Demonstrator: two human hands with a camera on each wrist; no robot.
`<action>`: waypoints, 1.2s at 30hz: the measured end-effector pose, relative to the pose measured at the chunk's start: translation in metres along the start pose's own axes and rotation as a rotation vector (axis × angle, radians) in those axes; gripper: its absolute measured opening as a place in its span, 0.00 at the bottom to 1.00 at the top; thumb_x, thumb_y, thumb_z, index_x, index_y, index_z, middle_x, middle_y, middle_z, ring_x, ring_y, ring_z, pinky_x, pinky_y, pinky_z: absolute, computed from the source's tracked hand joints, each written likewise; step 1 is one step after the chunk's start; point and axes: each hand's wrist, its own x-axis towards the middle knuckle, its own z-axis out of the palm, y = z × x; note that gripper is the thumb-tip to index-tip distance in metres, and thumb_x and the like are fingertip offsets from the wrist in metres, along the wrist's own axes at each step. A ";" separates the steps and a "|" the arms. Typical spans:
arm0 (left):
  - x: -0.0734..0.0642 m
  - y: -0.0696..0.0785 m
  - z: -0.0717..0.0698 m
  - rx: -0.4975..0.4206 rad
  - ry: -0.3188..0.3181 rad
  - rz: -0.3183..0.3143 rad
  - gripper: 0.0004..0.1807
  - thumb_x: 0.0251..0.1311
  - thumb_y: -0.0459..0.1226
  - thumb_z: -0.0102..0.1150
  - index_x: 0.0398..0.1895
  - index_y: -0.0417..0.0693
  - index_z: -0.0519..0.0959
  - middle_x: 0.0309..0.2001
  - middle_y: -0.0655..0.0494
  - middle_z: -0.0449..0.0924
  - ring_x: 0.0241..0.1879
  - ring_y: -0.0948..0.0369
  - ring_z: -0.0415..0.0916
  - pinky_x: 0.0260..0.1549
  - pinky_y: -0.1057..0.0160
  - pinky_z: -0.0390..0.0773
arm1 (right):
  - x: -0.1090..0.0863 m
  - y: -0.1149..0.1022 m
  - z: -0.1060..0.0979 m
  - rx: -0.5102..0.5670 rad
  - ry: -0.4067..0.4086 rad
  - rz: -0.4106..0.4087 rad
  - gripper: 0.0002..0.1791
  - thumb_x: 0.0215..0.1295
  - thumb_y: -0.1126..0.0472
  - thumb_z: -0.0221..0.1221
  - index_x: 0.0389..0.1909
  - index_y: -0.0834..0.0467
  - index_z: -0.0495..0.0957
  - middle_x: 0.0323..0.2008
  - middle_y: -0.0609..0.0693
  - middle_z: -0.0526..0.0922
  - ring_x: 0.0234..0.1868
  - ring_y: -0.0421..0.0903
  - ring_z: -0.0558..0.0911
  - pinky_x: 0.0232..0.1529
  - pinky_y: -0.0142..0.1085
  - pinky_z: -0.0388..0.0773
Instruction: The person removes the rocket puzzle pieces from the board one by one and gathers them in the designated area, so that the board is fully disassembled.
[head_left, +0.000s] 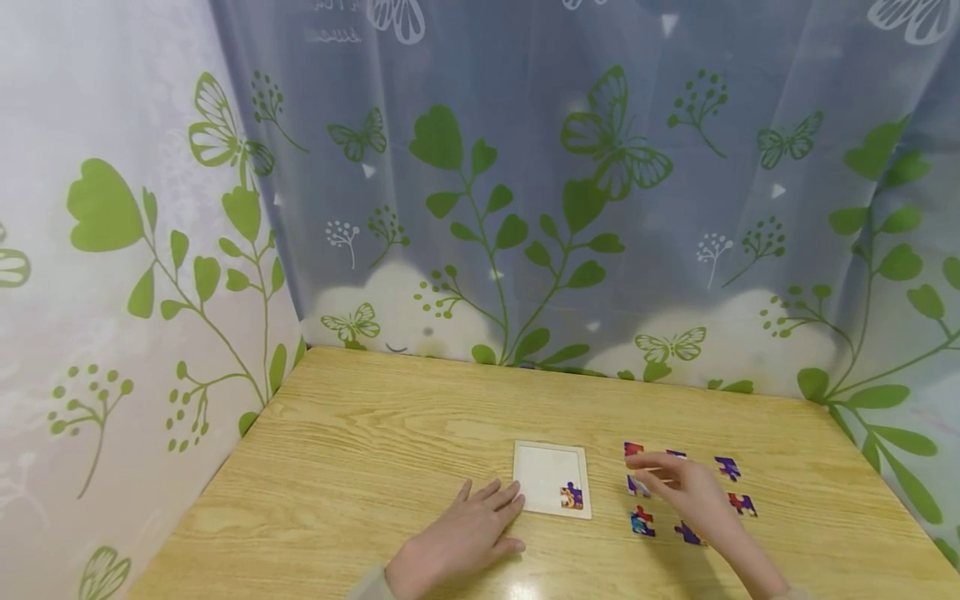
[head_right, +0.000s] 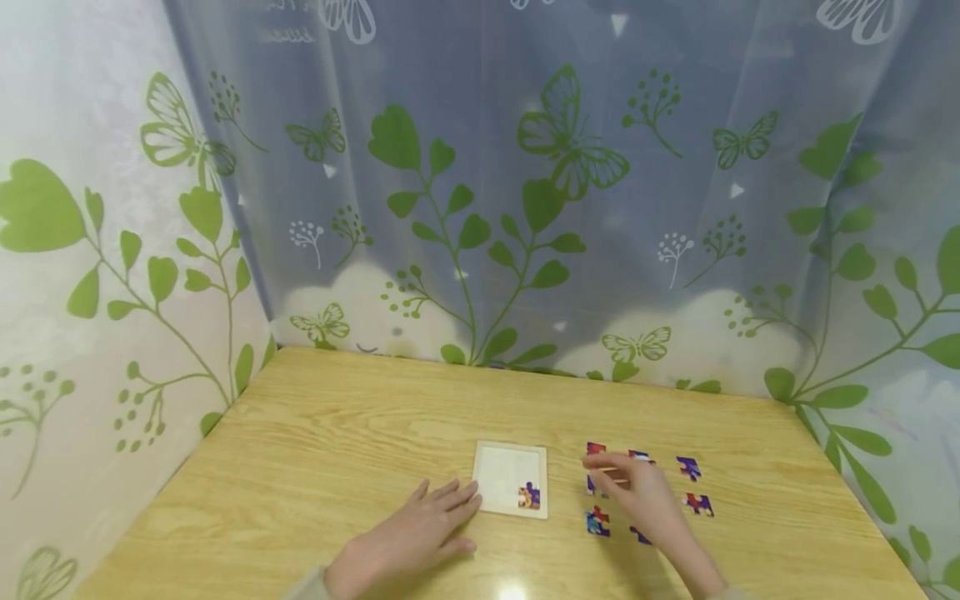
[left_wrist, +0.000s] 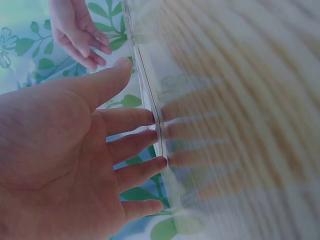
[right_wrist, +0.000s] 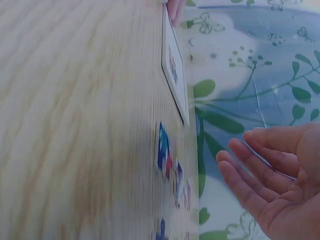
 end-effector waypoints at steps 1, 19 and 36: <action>0.000 0.000 0.000 0.001 0.000 0.000 0.35 0.72 0.56 0.51 0.75 0.49 0.67 0.77 0.54 0.61 0.76 0.50 0.58 0.71 0.37 0.60 | 0.002 -0.002 0.003 0.009 -0.004 -0.010 0.14 0.73 0.59 0.61 0.54 0.58 0.84 0.50 0.55 0.88 0.45 0.50 0.88 0.42 0.37 0.86; 0.001 0.000 0.002 0.029 0.010 -0.009 0.35 0.71 0.57 0.51 0.75 0.50 0.67 0.77 0.55 0.61 0.76 0.50 0.59 0.71 0.38 0.61 | 0.025 -0.021 0.047 0.057 -0.111 -0.199 0.13 0.63 0.70 0.66 0.49 0.63 0.85 0.48 0.60 0.86 0.43 0.56 0.87 0.41 0.35 0.86; 0.001 0.001 0.002 0.036 0.013 -0.007 0.35 0.71 0.57 0.51 0.74 0.49 0.68 0.76 0.54 0.62 0.75 0.49 0.60 0.70 0.38 0.62 | 0.024 -0.033 0.062 -0.184 -0.139 -0.154 0.17 0.52 0.63 0.76 0.45 0.52 0.87 0.37 0.43 0.85 0.34 0.40 0.80 0.32 0.34 0.79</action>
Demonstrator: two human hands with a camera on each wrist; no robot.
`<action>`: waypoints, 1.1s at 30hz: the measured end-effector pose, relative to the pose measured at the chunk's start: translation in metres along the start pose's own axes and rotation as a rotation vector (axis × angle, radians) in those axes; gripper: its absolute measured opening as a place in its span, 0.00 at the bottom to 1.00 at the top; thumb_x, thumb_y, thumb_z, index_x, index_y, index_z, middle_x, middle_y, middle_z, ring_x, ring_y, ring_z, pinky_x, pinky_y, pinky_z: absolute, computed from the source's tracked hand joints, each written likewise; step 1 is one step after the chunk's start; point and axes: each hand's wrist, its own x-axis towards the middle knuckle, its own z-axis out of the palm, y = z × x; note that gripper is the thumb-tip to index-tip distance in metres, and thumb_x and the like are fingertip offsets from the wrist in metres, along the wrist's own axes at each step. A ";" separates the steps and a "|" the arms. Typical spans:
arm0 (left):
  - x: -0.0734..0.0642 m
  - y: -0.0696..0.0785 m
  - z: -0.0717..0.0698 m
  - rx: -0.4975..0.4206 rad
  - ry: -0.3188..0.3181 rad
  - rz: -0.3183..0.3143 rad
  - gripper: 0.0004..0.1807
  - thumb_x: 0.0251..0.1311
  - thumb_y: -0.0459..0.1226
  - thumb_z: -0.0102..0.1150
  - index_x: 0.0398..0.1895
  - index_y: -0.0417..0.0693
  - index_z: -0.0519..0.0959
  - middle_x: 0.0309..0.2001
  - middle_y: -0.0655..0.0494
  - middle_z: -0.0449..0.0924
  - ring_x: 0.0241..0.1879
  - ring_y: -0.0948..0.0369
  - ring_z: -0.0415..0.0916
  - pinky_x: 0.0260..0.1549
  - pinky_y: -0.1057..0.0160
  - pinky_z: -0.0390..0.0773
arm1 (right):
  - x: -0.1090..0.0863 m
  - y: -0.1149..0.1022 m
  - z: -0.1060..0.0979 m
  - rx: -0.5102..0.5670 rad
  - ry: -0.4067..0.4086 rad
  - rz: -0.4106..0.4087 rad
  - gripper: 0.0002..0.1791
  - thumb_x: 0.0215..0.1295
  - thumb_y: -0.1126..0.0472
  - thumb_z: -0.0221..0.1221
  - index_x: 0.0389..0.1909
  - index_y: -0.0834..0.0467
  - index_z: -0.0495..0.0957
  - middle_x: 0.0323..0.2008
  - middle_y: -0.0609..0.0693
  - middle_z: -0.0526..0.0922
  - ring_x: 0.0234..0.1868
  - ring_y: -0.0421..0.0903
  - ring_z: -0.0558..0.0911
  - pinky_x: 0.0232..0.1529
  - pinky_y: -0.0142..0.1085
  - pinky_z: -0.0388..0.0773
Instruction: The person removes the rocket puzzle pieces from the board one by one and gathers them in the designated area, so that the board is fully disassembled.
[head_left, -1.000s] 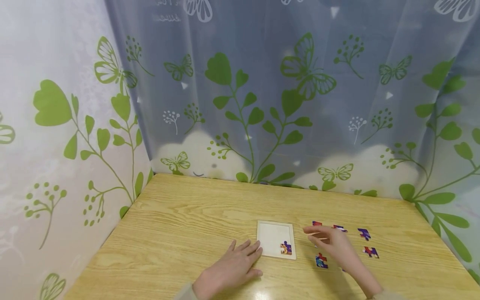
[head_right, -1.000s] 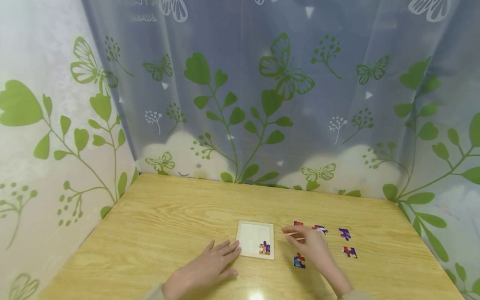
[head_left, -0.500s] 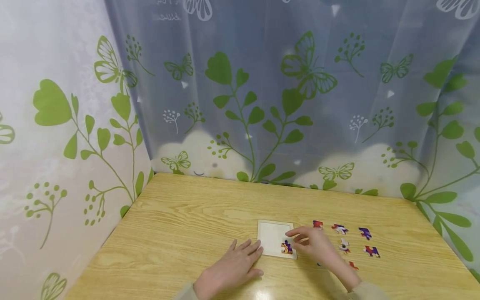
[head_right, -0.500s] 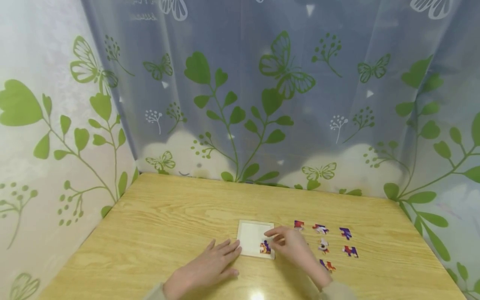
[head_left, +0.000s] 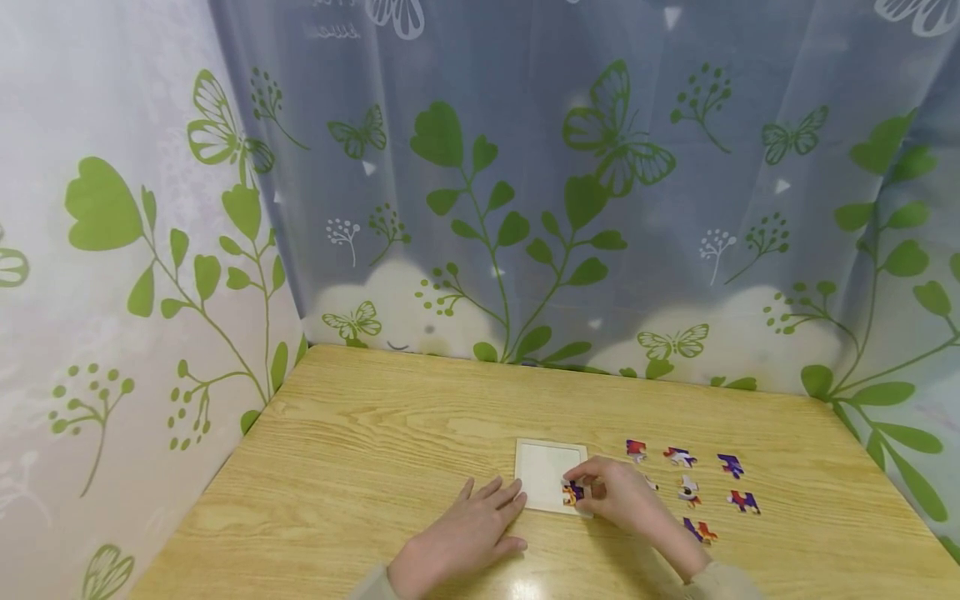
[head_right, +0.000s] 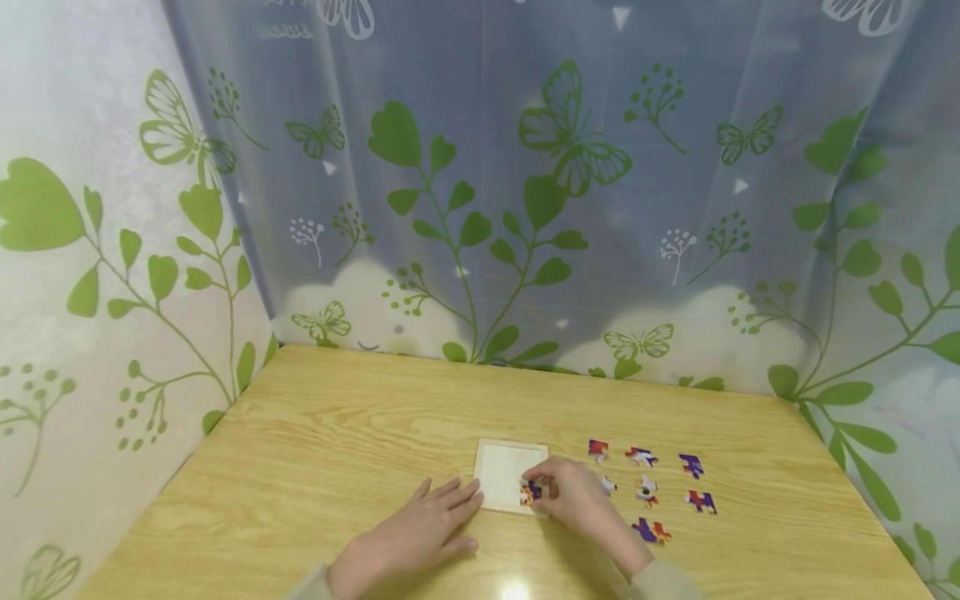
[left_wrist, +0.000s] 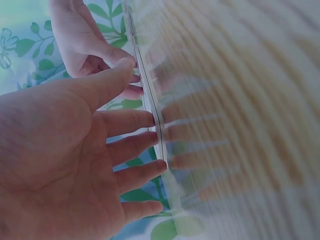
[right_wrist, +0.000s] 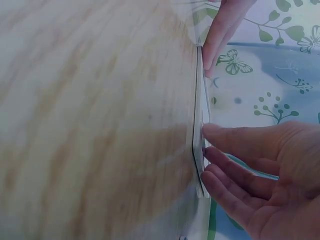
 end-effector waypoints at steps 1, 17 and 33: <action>0.000 0.000 0.000 -0.001 0.000 -0.001 0.35 0.71 0.57 0.52 0.74 0.48 0.68 0.76 0.54 0.63 0.75 0.49 0.60 0.70 0.38 0.62 | 0.000 0.000 0.001 -0.011 0.006 -0.003 0.18 0.51 0.63 0.76 0.44 0.52 0.87 0.37 0.43 0.84 0.33 0.39 0.79 0.31 0.32 0.77; 0.002 0.000 0.003 -0.001 -0.001 -0.014 0.35 0.71 0.57 0.52 0.74 0.49 0.68 0.76 0.55 0.62 0.75 0.50 0.59 0.71 0.38 0.61 | 0.002 0.004 0.002 0.172 0.075 -0.098 0.20 0.54 0.78 0.68 0.47 0.57 0.86 0.41 0.50 0.84 0.40 0.50 0.87 0.39 0.32 0.86; 0.001 0.000 0.002 0.003 0.012 -0.001 0.35 0.71 0.57 0.52 0.74 0.49 0.69 0.76 0.54 0.64 0.75 0.50 0.60 0.70 0.38 0.63 | 0.003 0.010 0.000 0.235 0.034 -0.085 0.12 0.57 0.74 0.69 0.41 0.59 0.86 0.36 0.50 0.88 0.34 0.42 0.86 0.36 0.30 0.84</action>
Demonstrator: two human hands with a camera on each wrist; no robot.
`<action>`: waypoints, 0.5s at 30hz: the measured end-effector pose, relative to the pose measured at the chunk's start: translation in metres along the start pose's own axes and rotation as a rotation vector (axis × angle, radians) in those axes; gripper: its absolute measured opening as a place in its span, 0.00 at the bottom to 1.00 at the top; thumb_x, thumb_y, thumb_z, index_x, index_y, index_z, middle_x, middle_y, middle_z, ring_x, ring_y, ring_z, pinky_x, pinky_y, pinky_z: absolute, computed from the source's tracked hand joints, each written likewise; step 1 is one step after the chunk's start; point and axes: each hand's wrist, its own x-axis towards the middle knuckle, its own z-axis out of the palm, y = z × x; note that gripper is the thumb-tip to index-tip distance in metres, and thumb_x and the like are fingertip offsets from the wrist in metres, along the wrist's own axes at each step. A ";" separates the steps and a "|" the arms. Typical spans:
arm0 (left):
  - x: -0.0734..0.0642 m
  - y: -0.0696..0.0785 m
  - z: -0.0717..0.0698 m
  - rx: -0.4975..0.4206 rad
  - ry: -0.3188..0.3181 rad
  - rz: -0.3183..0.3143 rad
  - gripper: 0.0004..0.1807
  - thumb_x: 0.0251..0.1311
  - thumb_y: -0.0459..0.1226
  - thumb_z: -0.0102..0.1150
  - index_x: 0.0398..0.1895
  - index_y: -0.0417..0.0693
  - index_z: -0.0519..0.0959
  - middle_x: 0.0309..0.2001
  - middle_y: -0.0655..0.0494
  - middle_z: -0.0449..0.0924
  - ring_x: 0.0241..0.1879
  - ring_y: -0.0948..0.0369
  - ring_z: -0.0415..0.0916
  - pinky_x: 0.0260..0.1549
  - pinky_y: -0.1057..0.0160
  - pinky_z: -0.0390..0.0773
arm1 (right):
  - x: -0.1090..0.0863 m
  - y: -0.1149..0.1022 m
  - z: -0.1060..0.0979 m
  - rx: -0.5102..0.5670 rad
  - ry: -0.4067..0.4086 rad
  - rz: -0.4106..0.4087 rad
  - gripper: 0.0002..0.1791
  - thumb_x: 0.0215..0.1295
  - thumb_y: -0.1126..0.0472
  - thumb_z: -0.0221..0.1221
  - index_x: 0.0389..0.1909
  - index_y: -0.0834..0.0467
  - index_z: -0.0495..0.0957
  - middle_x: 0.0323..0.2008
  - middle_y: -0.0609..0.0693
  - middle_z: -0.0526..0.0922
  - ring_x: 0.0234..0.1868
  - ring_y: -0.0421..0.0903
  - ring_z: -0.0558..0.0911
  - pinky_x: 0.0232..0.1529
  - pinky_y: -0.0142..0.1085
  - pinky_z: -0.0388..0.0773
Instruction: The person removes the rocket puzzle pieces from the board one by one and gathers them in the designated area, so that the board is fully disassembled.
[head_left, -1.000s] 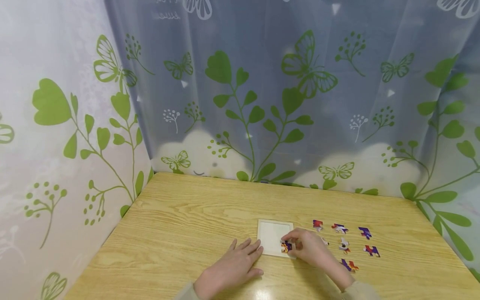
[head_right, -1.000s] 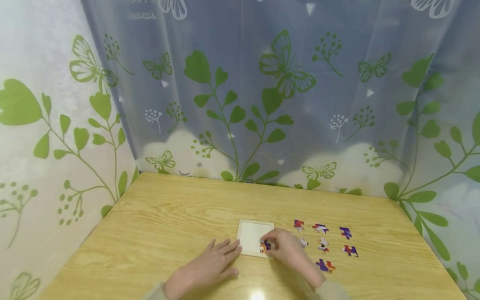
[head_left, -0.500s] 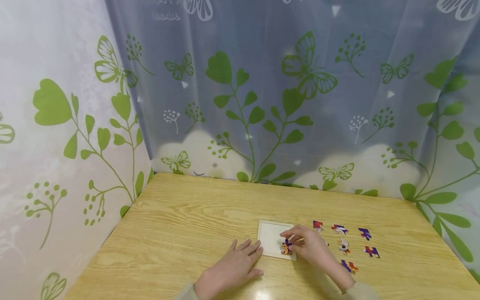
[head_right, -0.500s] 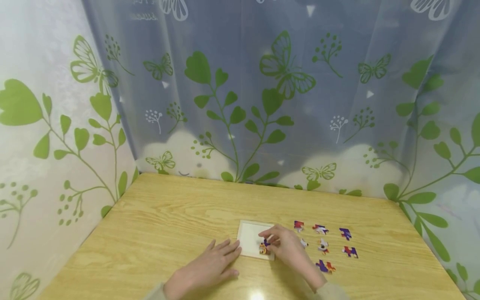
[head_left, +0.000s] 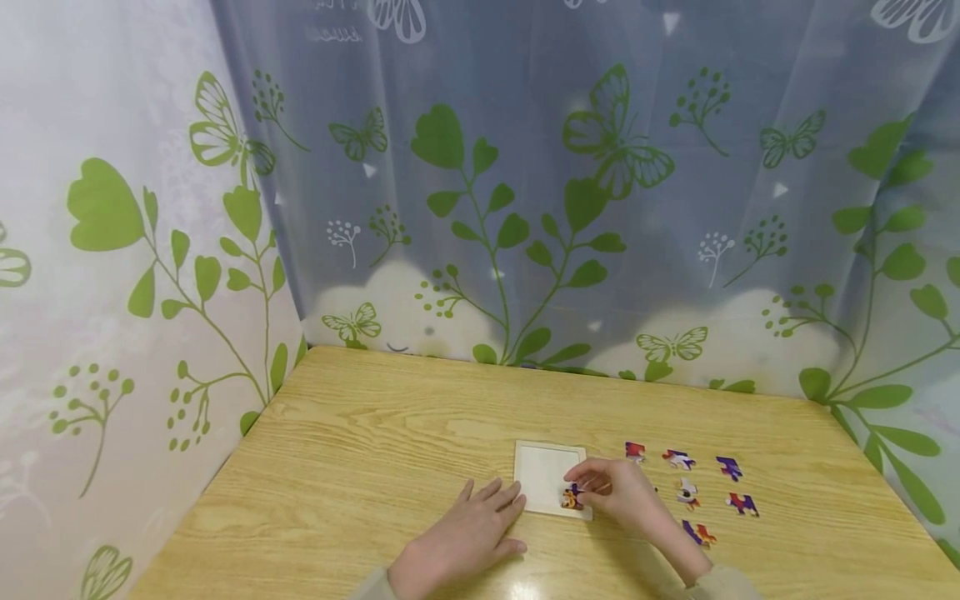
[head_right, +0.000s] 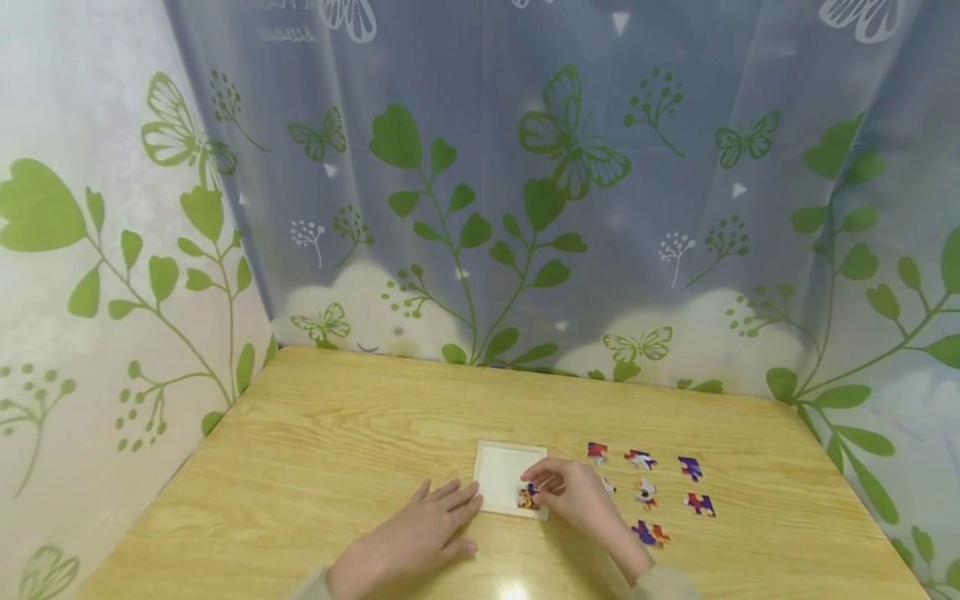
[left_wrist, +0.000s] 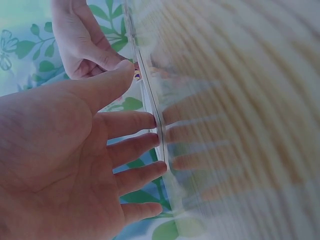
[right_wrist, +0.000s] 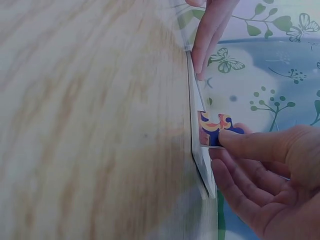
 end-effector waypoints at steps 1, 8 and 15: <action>0.000 0.000 0.000 0.000 0.000 0.001 0.35 0.71 0.57 0.52 0.74 0.49 0.69 0.75 0.54 0.64 0.75 0.49 0.60 0.70 0.38 0.63 | 0.000 0.000 0.000 -0.001 0.002 -0.003 0.12 0.57 0.74 0.69 0.40 0.59 0.86 0.35 0.50 0.88 0.34 0.41 0.85 0.36 0.30 0.84; 0.000 0.000 0.000 -0.002 -0.001 0.000 0.35 0.71 0.57 0.52 0.74 0.49 0.69 0.76 0.54 0.64 0.75 0.49 0.60 0.70 0.38 0.62 | 0.000 -0.001 -0.001 0.034 0.017 0.045 0.08 0.61 0.71 0.68 0.41 0.59 0.86 0.37 0.51 0.88 0.35 0.43 0.86 0.34 0.30 0.83; 0.001 -0.001 0.000 -0.015 -0.018 -0.009 0.35 0.71 0.57 0.52 0.75 0.49 0.68 0.76 0.54 0.62 0.76 0.50 0.58 0.71 0.38 0.61 | -0.001 -0.002 -0.012 0.198 0.054 0.135 0.13 0.66 0.64 0.67 0.49 0.64 0.85 0.44 0.58 0.88 0.38 0.48 0.87 0.34 0.34 0.86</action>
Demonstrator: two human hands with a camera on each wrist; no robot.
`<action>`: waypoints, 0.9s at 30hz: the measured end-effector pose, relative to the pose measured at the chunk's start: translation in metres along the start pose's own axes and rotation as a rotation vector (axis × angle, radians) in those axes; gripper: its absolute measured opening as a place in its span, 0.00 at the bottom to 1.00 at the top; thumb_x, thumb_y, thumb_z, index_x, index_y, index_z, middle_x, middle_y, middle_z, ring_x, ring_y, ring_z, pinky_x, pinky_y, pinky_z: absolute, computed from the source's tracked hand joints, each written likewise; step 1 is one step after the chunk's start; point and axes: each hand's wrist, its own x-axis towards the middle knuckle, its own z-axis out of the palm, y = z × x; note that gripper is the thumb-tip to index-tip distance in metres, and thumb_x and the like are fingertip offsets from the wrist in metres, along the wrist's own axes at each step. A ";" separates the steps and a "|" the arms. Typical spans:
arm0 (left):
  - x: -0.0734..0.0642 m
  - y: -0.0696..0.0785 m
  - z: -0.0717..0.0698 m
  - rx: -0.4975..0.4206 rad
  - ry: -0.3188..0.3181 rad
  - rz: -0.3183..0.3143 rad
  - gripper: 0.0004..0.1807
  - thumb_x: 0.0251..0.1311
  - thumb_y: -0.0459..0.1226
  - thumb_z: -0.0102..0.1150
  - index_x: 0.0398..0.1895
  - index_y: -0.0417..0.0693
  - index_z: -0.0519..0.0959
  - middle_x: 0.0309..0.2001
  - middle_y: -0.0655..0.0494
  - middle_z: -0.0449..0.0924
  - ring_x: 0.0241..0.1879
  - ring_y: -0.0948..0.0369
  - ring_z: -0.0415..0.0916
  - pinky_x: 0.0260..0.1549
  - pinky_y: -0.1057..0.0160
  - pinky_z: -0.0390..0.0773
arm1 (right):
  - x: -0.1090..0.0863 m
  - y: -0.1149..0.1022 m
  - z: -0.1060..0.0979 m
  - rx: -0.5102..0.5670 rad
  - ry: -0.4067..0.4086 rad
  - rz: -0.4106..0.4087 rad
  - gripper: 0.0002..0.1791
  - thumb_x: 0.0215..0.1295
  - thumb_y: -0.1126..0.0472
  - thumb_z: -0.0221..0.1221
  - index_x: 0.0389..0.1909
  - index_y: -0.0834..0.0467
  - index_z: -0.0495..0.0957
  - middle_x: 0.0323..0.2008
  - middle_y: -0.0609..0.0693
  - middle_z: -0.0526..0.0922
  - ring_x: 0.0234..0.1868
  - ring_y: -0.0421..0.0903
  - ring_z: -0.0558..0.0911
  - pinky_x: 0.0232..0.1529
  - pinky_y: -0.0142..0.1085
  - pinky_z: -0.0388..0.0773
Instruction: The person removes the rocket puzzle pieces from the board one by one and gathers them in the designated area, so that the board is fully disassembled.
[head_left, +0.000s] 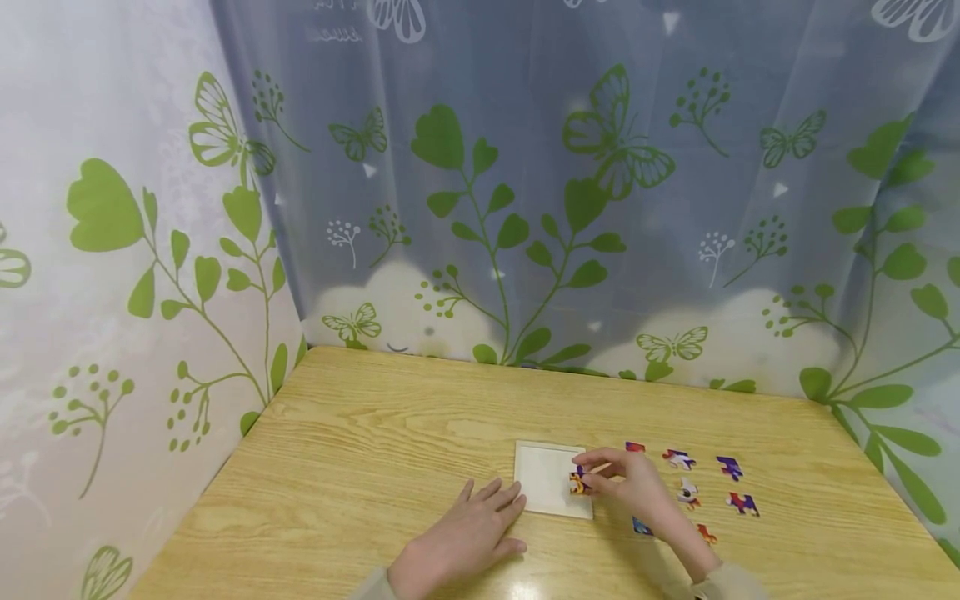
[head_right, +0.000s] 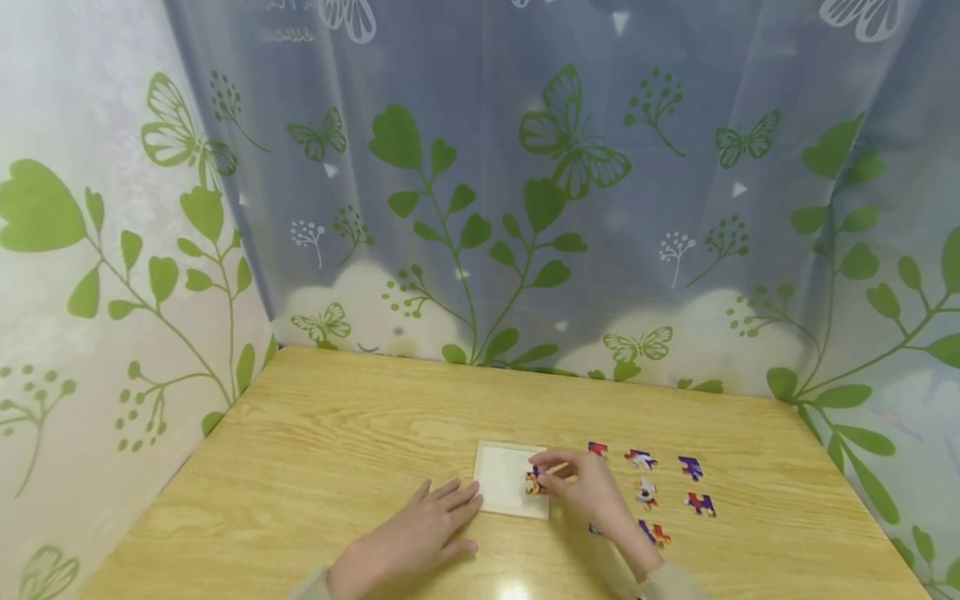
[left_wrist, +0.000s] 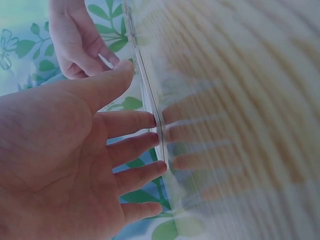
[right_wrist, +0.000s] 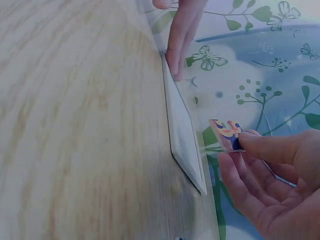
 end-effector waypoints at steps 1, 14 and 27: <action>0.000 0.000 0.000 0.001 0.001 0.001 0.35 0.71 0.57 0.52 0.75 0.49 0.68 0.76 0.54 0.62 0.76 0.50 0.58 0.71 0.38 0.61 | 0.000 0.000 -0.002 0.018 0.003 0.006 0.14 0.66 0.63 0.67 0.50 0.64 0.84 0.45 0.59 0.87 0.39 0.48 0.87 0.35 0.35 0.87; -0.001 -0.001 -0.001 -0.020 0.001 0.021 0.35 0.71 0.56 0.52 0.74 0.47 0.68 0.76 0.53 0.63 0.76 0.49 0.59 0.70 0.37 0.62 | -0.021 0.014 -0.035 -0.029 0.109 0.117 0.18 0.66 0.60 0.67 0.55 0.63 0.83 0.46 0.57 0.86 0.37 0.43 0.87 0.32 0.37 0.85; 0.000 0.000 -0.002 -0.022 -0.019 0.011 0.36 0.70 0.57 0.53 0.75 0.49 0.67 0.76 0.54 0.62 0.76 0.49 0.57 0.70 0.37 0.62 | -0.057 0.035 -0.089 -0.077 0.151 0.230 0.23 0.71 0.57 0.63 0.61 0.66 0.78 0.49 0.59 0.84 0.39 0.41 0.86 0.38 0.38 0.87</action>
